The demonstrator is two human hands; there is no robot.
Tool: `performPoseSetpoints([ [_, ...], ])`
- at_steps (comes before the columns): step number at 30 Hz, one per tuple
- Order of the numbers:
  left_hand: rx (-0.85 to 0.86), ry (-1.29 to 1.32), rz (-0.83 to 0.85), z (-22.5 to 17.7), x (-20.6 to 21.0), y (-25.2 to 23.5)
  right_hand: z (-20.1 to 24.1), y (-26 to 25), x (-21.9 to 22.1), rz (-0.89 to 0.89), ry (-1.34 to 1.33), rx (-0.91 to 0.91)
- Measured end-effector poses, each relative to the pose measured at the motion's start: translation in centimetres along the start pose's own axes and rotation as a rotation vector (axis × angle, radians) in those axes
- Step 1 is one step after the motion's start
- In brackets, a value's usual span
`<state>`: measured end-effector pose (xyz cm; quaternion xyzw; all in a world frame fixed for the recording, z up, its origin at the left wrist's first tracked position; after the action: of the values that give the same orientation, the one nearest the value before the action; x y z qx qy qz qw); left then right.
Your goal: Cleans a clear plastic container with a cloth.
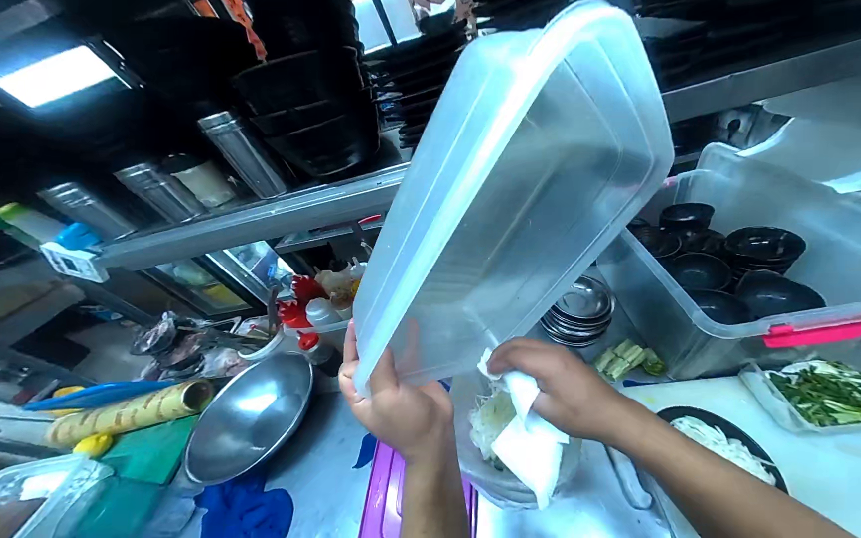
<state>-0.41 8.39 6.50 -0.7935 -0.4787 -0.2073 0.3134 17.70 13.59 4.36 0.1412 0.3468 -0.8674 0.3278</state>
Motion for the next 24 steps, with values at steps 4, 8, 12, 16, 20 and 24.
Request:
performPoseSetpoints([
  [4, 0.022, 0.016, 0.015, -0.1, 0.4, 0.5, -0.3, -0.6, 0.7, -0.095, 0.175, -0.073],
  [8, 0.132, -0.042, 0.06, -0.6, 0.3, 0.6, -0.8, 1.0, 2.4, 0.236, 0.46, 0.033],
  [12, 0.226, -0.032, 0.092, -1.2, 0.1, 0.5, 2.9, 1.1, -2.2, -0.098, 0.548, -0.039],
  [16, 0.202, -0.038, 0.109, -1.7, 0.3, 1.2, 3.7, -1.5, -7.0, -0.402, 0.651, -0.075],
  [20, 0.206, -0.035, 0.149, -2.2, 0.8, 2.3, 0.6, -2.1, -3.0, -0.266, 0.68, 0.022],
  [24, 0.121, -0.106, 0.062, -0.7, 0.5, 2.2, -0.8, -0.5, 1.8, 0.154, 0.326, 0.114],
])
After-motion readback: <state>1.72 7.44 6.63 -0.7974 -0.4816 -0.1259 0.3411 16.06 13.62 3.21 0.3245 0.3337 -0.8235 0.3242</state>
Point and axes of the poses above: each hand's wrist, its own y-axis away from the middle knuckle, its own x-axis out of the palm, z = x × y, the point moved 3 cm from there along -y, towards the middle knuckle, and after that the axes turned 9 degrees about -y, right-handed, at the moved point
